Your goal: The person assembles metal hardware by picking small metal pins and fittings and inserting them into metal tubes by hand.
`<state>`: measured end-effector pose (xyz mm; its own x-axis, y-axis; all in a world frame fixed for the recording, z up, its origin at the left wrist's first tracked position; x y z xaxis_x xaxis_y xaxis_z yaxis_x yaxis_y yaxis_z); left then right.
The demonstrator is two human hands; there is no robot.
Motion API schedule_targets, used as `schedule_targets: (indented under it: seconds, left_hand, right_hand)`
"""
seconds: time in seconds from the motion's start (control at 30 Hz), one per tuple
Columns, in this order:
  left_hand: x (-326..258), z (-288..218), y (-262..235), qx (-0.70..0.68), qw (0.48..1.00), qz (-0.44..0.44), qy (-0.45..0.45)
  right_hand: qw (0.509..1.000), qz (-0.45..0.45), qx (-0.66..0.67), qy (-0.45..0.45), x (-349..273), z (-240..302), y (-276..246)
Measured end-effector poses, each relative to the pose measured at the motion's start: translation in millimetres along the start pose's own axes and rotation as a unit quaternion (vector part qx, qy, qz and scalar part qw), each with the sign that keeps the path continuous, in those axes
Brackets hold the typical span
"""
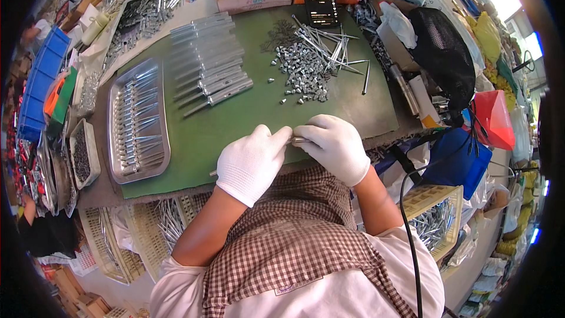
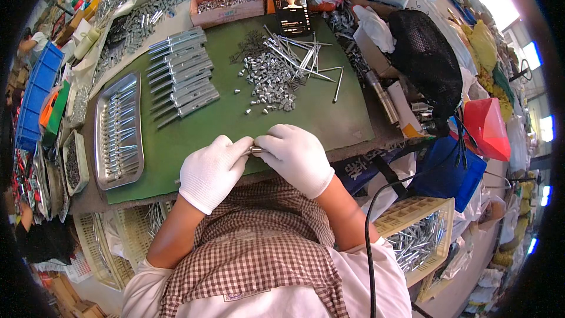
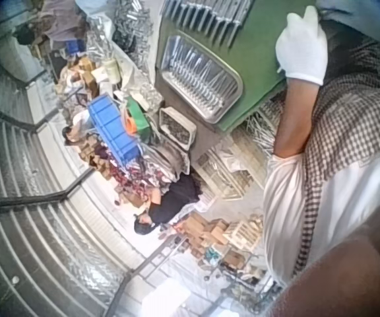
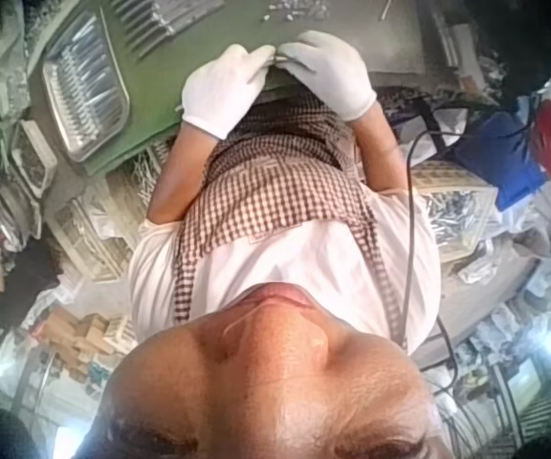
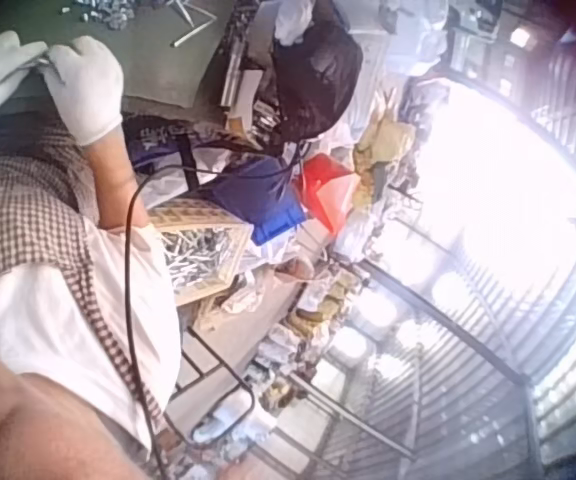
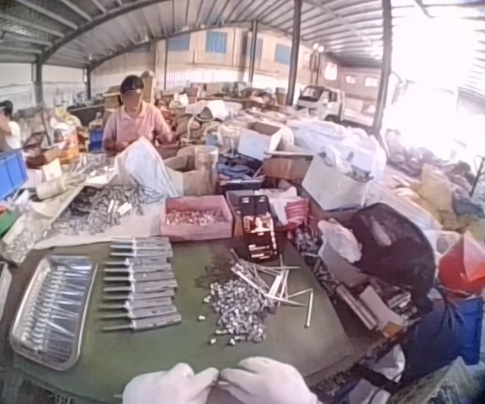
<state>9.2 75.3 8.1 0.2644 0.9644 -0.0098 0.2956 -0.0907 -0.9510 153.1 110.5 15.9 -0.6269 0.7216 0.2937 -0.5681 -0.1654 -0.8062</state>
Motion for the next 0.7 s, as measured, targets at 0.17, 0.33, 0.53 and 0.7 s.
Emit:
schedule_targets:
  seconds: [0.17, 0.33, 0.53, 0.7]
  left_hand:
    - [1, -1, -1, -0.009, 1.000, -0.022, 0.003]
    - [2, 1, 2, -0.011, 1.000, 0.005, -0.015]
    - [3, -1, 2, -0.008, 1.000, 0.013, -0.013]
    - [4, 2, 3, -0.007, 1.000, 0.003, -0.011]
  right_hand:
    - [0.996, -0.060, 0.009, 0.060, 23, -17, -16]
    - [0.996, -0.020, -0.066, 0.061, 77, -29, 6]
    - [0.980, 0.065, -0.169, 0.085, 117, -40, 37]
    - [0.975, 0.071, -0.186, 0.101, 111, -40, 37]
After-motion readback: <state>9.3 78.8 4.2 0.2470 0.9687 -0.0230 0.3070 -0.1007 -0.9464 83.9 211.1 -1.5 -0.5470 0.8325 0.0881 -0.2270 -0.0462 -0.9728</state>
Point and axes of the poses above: each hand's wrist, its own x-axis towards the middle knuckle, its own y-axis out of the palm, z = x × y, the point moved 7 cm from there along x, towards the middle knuckle, and after that the axes turned 6 degrees about z, right-handed, at the moved point
